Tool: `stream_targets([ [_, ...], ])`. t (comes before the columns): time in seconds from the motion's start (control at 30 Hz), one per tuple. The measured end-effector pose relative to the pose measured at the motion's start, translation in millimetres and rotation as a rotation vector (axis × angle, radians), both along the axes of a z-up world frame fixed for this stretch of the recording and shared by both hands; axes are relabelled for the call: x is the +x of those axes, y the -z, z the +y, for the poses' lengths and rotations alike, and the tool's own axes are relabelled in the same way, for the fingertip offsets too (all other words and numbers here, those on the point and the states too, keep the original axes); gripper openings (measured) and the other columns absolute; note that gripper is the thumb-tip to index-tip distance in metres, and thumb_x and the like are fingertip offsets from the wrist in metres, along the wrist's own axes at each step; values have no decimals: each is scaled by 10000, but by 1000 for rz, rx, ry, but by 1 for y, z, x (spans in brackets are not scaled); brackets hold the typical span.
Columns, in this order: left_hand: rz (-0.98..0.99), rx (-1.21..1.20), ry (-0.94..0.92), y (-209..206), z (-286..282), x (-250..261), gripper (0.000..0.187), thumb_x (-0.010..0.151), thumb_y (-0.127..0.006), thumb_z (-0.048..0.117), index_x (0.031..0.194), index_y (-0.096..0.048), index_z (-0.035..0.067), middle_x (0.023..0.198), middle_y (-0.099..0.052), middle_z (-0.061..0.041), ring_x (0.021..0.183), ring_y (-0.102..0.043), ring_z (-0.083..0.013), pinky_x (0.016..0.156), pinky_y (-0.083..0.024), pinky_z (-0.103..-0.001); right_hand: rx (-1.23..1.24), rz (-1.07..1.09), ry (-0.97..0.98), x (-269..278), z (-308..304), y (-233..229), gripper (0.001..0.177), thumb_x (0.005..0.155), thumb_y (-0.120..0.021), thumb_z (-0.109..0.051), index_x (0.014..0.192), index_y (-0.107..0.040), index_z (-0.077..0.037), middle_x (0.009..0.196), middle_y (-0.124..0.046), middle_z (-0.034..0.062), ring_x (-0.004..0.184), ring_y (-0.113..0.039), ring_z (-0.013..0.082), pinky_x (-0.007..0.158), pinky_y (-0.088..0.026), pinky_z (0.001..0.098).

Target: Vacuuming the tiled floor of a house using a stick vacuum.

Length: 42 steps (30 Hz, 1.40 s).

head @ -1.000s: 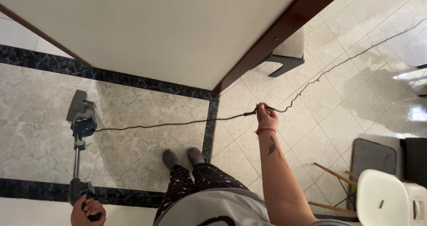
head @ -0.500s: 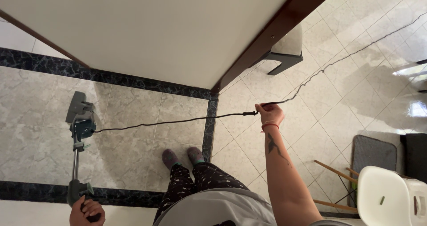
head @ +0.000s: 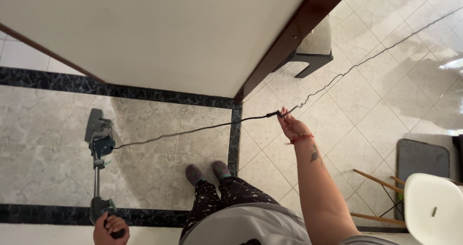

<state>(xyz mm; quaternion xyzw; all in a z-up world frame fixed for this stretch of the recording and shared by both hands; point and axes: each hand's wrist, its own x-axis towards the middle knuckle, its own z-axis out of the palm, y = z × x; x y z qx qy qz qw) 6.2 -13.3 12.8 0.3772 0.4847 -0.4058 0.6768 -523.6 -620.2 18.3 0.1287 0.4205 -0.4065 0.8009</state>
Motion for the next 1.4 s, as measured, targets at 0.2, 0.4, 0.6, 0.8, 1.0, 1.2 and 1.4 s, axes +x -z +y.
stream_targets([
  [0.2,-27,-14,28,-2,-15,2,328,1058,-662,392,848,-449,258,646,-356,127,499,-327,-26,518,-387,-205,-403,226,-13,30,8,-1,352,1013,-568,7,1360,-587,-47,1237,-685,52,1166,-646,177,1090,-523,345],
  [0.4,-26,-19,31,-15,-34,1,346,1071,-647,371,829,-434,245,648,-351,119,505,-321,-41,547,-397,-211,-479,192,158,58,-1,-6,288,1001,-647,-12,1287,-613,-23,1182,-682,84,1110,-676,209,1050,-560,375],
  [0.6,0,145,-55,-24,-52,0,290,1050,-634,379,849,-473,246,663,-372,85,533,-330,-72,601,-411,-251,-421,391,143,68,0,-33,274,945,-732,-36,1201,-643,-5,1118,-725,101,1046,-720,195,999,-597,338],
  [0.8,-70,-100,138,-14,-87,-15,344,1046,-673,389,816,-466,240,636,-374,138,531,-398,-9,521,-391,-197,-228,559,148,22,-11,48,222,947,-743,-89,1137,-651,-19,993,-696,67,924,-697,167,865,-625,286],
  [1.0,-9,150,56,-15,-135,-69,277,1001,-599,322,812,-427,217,659,-382,54,552,-390,-92,536,-414,-278,-288,335,202,-36,-14,64,132,1014,-702,-75,1098,-618,-18,926,-633,49,834,-618,155,806,-580,284],
  [1.2,-49,28,135,-37,-163,-119,292,1019,-549,326,822,-385,187,650,-323,20,527,-316,-131,497,-343,-356,-323,272,140,-118,-29,101,96,1095,-652,-56,1171,-601,-28,984,-610,37,890,-596,163,892,-560,314],
  [1.4,-94,-5,58,10,-180,-57,310,1022,-558,321,813,-369,192,649,-306,25,517,-316,-124,490,-355,-343,-225,413,28,-85,-48,112,207,1079,-626,-136,1264,-626,-43,1110,-704,44,980,-689,159,1026,-580,365],
])
